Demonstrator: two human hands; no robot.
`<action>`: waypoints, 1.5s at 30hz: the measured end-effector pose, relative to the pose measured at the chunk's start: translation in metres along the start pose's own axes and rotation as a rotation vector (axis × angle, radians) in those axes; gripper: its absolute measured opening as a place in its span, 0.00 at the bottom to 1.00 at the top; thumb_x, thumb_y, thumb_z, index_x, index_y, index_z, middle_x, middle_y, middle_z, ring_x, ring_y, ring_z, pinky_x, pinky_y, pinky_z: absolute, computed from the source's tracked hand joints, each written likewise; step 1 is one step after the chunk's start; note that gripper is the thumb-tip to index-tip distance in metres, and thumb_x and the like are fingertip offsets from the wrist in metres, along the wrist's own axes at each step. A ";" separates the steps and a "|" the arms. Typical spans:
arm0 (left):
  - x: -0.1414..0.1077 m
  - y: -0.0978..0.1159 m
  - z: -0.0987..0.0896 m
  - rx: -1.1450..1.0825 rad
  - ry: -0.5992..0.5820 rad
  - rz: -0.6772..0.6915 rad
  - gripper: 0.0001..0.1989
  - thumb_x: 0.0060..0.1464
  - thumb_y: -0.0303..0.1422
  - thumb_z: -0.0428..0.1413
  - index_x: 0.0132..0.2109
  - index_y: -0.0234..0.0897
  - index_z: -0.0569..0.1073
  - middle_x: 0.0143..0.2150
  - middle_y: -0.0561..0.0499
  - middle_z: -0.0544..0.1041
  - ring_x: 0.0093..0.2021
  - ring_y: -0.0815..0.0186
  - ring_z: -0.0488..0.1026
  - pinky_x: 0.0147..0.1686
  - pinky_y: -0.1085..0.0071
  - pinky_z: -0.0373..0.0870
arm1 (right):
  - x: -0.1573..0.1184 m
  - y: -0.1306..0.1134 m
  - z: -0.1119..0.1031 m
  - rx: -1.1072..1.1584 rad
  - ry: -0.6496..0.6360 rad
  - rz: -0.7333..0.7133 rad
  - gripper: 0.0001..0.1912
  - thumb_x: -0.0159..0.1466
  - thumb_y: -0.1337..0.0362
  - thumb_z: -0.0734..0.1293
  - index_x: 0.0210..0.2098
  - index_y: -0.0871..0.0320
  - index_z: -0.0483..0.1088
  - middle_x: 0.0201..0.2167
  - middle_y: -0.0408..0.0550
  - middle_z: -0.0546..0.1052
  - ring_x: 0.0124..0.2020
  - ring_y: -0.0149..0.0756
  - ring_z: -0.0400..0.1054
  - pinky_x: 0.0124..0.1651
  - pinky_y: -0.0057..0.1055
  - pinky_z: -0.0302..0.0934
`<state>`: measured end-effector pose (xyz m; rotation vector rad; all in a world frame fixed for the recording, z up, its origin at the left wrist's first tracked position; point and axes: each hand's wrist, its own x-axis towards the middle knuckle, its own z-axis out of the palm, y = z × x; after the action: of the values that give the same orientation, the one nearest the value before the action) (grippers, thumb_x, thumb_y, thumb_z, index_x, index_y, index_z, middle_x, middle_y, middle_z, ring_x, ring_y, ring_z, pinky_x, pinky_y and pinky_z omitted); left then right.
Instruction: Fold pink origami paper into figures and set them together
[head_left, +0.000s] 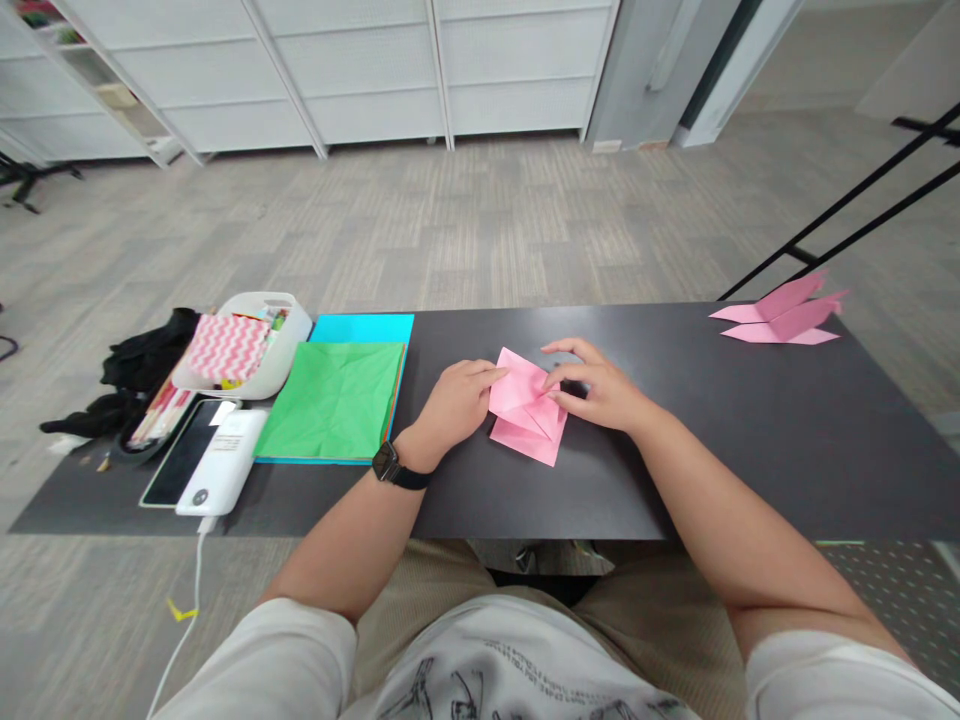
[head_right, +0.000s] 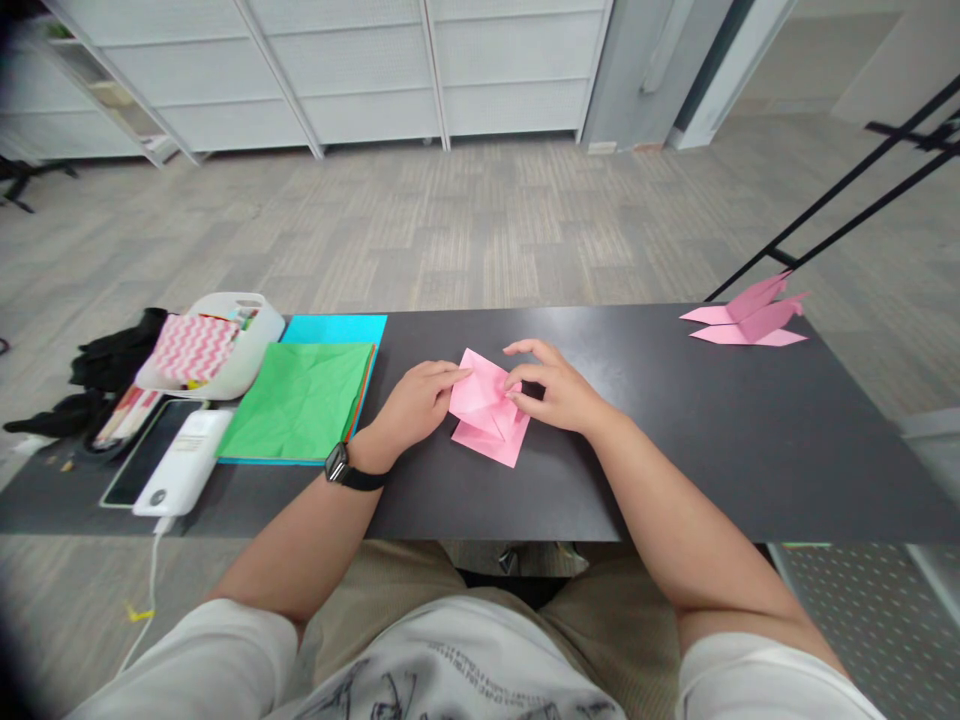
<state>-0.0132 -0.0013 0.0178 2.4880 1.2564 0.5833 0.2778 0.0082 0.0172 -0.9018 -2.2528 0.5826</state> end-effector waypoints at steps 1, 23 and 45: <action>0.000 0.000 0.000 0.010 0.008 -0.013 0.24 0.67 0.21 0.50 0.62 0.39 0.81 0.58 0.45 0.84 0.55 0.57 0.80 0.61 0.57 0.74 | 0.000 0.000 -0.001 -0.011 -0.015 0.004 0.07 0.72 0.58 0.70 0.41 0.50 0.81 0.63 0.54 0.73 0.67 0.52 0.68 0.72 0.56 0.61; -0.011 0.015 0.001 0.086 0.062 0.181 0.13 0.66 0.28 0.61 0.51 0.47 0.87 0.76 0.44 0.66 0.76 0.46 0.61 0.75 0.37 0.58 | -0.005 0.009 -0.017 -0.071 -0.208 0.111 0.36 0.79 0.38 0.50 0.51 0.47 0.86 0.65 0.54 0.76 0.67 0.56 0.67 0.71 0.61 0.57; -0.009 0.024 0.000 -0.076 -0.002 0.175 0.12 0.70 0.29 0.53 0.52 0.40 0.81 0.50 0.46 0.84 0.52 0.57 0.79 0.59 0.57 0.74 | 0.001 0.008 0.007 0.090 -0.211 0.244 0.17 0.65 0.65 0.70 0.53 0.48 0.75 0.42 0.43 0.85 0.43 0.42 0.79 0.51 0.39 0.68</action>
<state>-0.0010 -0.0230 0.0260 2.5494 1.0023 0.6572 0.2757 0.0132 0.0079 -1.1234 -2.2949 0.9202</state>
